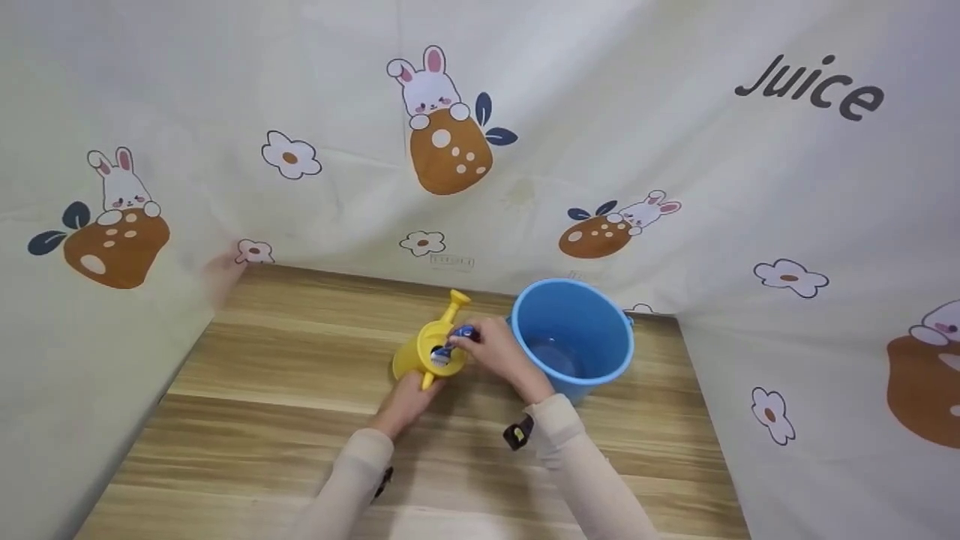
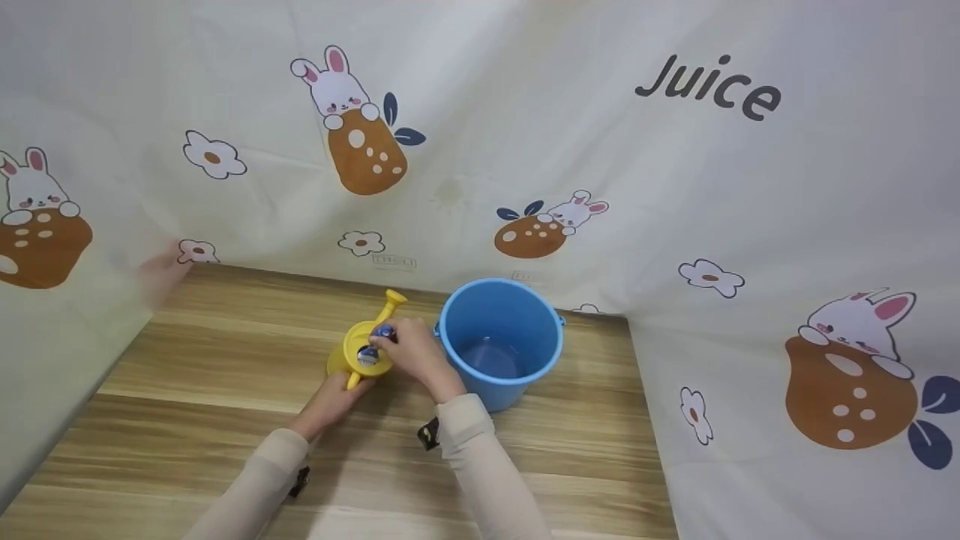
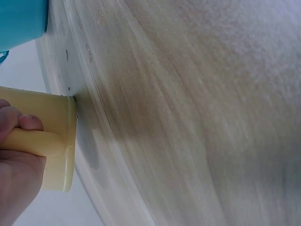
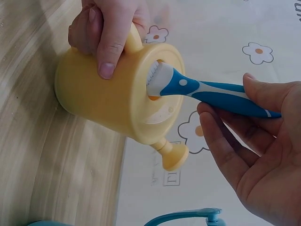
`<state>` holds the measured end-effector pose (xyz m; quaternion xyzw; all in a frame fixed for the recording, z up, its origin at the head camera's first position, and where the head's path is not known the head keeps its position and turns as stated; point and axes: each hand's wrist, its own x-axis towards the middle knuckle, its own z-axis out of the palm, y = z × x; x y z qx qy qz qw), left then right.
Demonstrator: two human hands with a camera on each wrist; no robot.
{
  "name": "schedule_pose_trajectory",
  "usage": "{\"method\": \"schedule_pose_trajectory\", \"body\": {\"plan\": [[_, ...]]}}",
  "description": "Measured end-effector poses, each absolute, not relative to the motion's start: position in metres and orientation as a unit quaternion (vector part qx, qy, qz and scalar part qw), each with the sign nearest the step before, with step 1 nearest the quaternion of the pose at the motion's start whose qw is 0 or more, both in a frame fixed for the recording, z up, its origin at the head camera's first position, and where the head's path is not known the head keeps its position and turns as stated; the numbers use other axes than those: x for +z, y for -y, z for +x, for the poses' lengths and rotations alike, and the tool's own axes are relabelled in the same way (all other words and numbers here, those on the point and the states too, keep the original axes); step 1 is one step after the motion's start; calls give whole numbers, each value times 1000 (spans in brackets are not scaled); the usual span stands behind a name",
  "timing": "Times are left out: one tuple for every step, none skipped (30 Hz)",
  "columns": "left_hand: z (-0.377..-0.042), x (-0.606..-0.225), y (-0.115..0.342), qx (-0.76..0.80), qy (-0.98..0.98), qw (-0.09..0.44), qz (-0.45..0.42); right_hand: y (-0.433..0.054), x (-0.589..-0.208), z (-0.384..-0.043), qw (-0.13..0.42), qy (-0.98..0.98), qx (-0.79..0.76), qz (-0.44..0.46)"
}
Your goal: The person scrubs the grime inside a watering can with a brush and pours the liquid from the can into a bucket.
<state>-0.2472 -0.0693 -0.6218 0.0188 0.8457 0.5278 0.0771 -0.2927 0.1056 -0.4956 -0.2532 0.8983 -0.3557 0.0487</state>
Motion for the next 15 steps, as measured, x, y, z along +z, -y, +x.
{"method": "schedule_pose_trajectory", "body": {"plan": [[-247, -623, 69, 524, -848, 73, 21, -105, -496, -292, 44, -898, -356, -255], [-248, -623, 70, 521, -850, 70, 23, -105, -496, -292, 41, -897, -357, -256], [-248, -624, 70, 517, -853, 67, 26, -105, -497, -292, 36, -897, -357, -259], [-248, -624, 70, 517, -853, 64, 30, -105, -497, -292, 34, -897, -356, -259], [-248, -624, 70, 515, -854, 63, 31, -104, -498, -292, 32, -898, -356, -258], [-248, -625, 70, 517, -853, 65, 32, -104, -499, -292, 32, -899, -354, -257], [-248, -625, 70, 518, -852, 68, 32, -104, -500, -292, 33, -900, -352, -255], [-248, -624, 70, 518, -852, 72, 30, -103, -501, -292, 34, -901, -350, -253], [-248, -625, 70, 518, -851, 74, 30, -103, -502, -292, 36, -902, -349, -252], [-248, -625, 70, 518, -851, 76, 28, -103, -503, -292, 38, -903, -347, -250], [-248, -624, 69, 517, -852, 77, 27, -102, -505, -292, 39, -903, -346, -251], [-248, -624, 69, 517, -852, 77, 28, -101, -506, -292, 39, -904, -345, -251], [-248, -624, 69, 516, -852, 78, 27, -101, -508, -292, 40, -904, -344, -250], [-248, -623, 69, 516, -853, 77, 28, -100, -510, -292, 41, -904, -344, -249], [-248, -623, 68, 516, -853, 76, 29, -99, -512, -292, 44, -905, -343, -249]]}}
